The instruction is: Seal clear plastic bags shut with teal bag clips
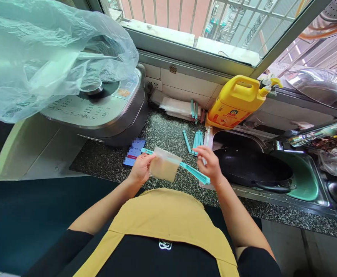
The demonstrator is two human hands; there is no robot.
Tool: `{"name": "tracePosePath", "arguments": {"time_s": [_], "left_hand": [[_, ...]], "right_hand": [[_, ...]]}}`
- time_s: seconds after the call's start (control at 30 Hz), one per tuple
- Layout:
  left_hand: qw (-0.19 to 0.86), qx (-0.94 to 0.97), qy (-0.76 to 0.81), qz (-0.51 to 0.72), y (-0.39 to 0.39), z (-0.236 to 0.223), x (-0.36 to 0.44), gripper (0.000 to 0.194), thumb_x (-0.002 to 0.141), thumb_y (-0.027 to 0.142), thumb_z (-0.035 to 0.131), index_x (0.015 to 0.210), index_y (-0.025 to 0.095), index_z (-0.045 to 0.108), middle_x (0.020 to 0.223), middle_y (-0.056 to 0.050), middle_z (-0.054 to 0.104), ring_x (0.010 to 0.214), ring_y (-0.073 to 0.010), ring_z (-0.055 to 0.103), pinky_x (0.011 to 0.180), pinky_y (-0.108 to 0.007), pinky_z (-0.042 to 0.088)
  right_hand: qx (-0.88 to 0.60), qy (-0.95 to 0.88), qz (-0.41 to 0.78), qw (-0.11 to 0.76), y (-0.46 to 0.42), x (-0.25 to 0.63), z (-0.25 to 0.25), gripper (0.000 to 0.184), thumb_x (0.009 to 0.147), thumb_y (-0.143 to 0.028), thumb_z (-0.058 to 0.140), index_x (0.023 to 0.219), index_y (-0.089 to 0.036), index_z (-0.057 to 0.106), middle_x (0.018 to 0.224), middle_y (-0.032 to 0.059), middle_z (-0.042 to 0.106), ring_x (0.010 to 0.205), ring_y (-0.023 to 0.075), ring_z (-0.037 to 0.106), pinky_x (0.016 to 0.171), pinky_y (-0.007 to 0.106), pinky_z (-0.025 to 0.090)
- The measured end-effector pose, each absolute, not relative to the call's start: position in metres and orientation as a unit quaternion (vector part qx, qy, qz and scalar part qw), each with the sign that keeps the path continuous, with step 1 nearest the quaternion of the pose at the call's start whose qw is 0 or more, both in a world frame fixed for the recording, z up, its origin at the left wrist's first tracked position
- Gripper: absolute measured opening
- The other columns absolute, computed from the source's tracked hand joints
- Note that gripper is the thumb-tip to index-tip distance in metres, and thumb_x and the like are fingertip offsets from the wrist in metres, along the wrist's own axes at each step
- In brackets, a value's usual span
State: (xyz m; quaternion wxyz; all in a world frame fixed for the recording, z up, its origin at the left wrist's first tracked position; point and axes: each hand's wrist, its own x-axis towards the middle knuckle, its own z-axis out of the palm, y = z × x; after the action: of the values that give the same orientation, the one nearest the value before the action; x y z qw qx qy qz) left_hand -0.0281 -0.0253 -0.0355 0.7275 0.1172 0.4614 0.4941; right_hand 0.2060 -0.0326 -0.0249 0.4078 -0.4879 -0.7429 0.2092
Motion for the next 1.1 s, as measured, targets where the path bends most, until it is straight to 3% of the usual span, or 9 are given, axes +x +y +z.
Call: {"name": "tracePosePath", "arguments": {"time_s": [0.1, 0.23, 0.37, 0.47, 0.57, 0.7, 0.87, 1.1], "left_hand": [[0.728, 0.163, 0.461, 0.48, -0.025, -0.035, -0.028, 0.028, 0.042, 0.03, 0.08, 0.054, 0.013, 0.063, 0.05, 0.0, 0.064, 0.044, -0.0103, 0.056, 0.048, -0.022, 0.044], [0.732, 0.21, 0.458, 0.458, -0.023, -0.035, -0.027, 0.028, 0.044, 0.033, 0.079, 0.055, 0.012, 0.064, 0.049, 0.0, 0.063, 0.044, -0.0101, 0.054, 0.048, -0.022, 0.043], [0.745, 0.215, 0.447, 0.447, -0.023, -0.036, -0.027, 0.029, 0.045, 0.034, 0.079, 0.055, 0.011, 0.064, 0.048, 0.0, 0.062, 0.043, -0.0094, 0.053, 0.049, -0.021, 0.042], [0.758, 0.198, 0.439, 0.441, -0.024, -0.036, -0.029, 0.029, 0.045, 0.034, 0.079, 0.056, 0.012, 0.063, 0.05, -0.001, 0.062, 0.044, -0.0102, 0.053, 0.049, -0.022, 0.042], [0.756, 0.193, 0.444, 0.44, -0.024, -0.036, -0.03, 0.028, 0.046, 0.033, 0.079, 0.056, 0.012, 0.063, 0.051, -0.001, 0.062, 0.044, -0.0104, 0.053, 0.049, -0.022, 0.041], [0.755, 0.214, 0.44, 0.436, -0.024, -0.035, -0.028, 0.028, 0.047, 0.034, 0.079, 0.054, 0.012, 0.063, 0.051, -0.001, 0.062, 0.044, -0.0098, 0.052, 0.05, -0.023, 0.041], [0.762, 0.237, 0.424, 0.429, -0.023, -0.033, -0.024, 0.03, 0.049, 0.036, 0.079, 0.061, 0.012, 0.065, 0.053, -0.001, 0.063, 0.047, -0.0111, 0.054, 0.053, -0.023, 0.042], [0.766, 0.212, 0.425, 0.434, -0.026, -0.034, -0.024, 0.032, 0.045, 0.034, 0.081, 0.06, 0.012, 0.065, 0.052, 0.0, 0.063, 0.047, -0.0097, 0.053, 0.052, -0.022, 0.041]], "right_hand": [[-0.533, -0.69, 0.344, 0.348, -0.014, 0.207, -0.005, 0.019, 0.083, -0.032, 0.055, 0.094, -0.02, 0.064, 0.089, 0.0058, 0.065, 0.079, 0.0167, 0.061, 0.071, 0.032, 0.051], [-0.487, -0.675, 0.53, 0.165, 0.003, 0.186, 0.012, 0.042, 0.067, -0.046, 0.071, 0.096, -0.017, 0.063, 0.087, 0.0049, 0.065, 0.074, 0.0153, 0.058, 0.063, 0.028, 0.047], [-0.467, -0.631, 0.617, 0.056, 0.008, 0.168, 0.005, 0.047, 0.062, -0.058, 0.07, 0.074, -0.014, 0.062, 0.063, -0.0018, 0.055, 0.057, 0.0091, 0.045, 0.051, 0.023, 0.033], [-0.442, -0.582, 0.68, 0.054, 0.01, 0.168, -0.005, 0.05, 0.059, -0.062, 0.07, 0.062, -0.014, 0.056, 0.055, -0.005, 0.046, 0.053, 0.0066, 0.038, 0.05, 0.022, 0.027], [-0.429, -0.548, 0.714, 0.071, 0.016, 0.172, -0.006, 0.05, 0.057, -0.061, 0.073, 0.065, -0.013, 0.058, 0.056, -0.0045, 0.049, 0.054, 0.007, 0.041, 0.053, 0.023, 0.031], [-0.431, -0.564, 0.697, 0.101, 0.027, 0.167, 0.005, 0.056, 0.062, -0.066, 0.067, 0.078, -0.012, 0.063, 0.065, -0.0015, 0.056, 0.059, 0.0087, 0.046, 0.055, 0.024, 0.033], [-0.433, -0.587, 0.68, 0.072, 0.032, 0.146, 0.003, 0.048, 0.063, -0.06, 0.069, 0.066, -0.014, 0.057, 0.057, -0.0049, 0.048, 0.051, 0.0059, 0.039, 0.048, 0.022, 0.026], [-0.43, -0.533, 0.72, 0.111, 0.029, 0.14, -0.011, 0.044, 0.059, -0.054, 0.073, 0.065, -0.015, 0.054, 0.058, -0.0049, 0.052, 0.05, 0.0055, 0.043, 0.048, 0.02, 0.031]]}}
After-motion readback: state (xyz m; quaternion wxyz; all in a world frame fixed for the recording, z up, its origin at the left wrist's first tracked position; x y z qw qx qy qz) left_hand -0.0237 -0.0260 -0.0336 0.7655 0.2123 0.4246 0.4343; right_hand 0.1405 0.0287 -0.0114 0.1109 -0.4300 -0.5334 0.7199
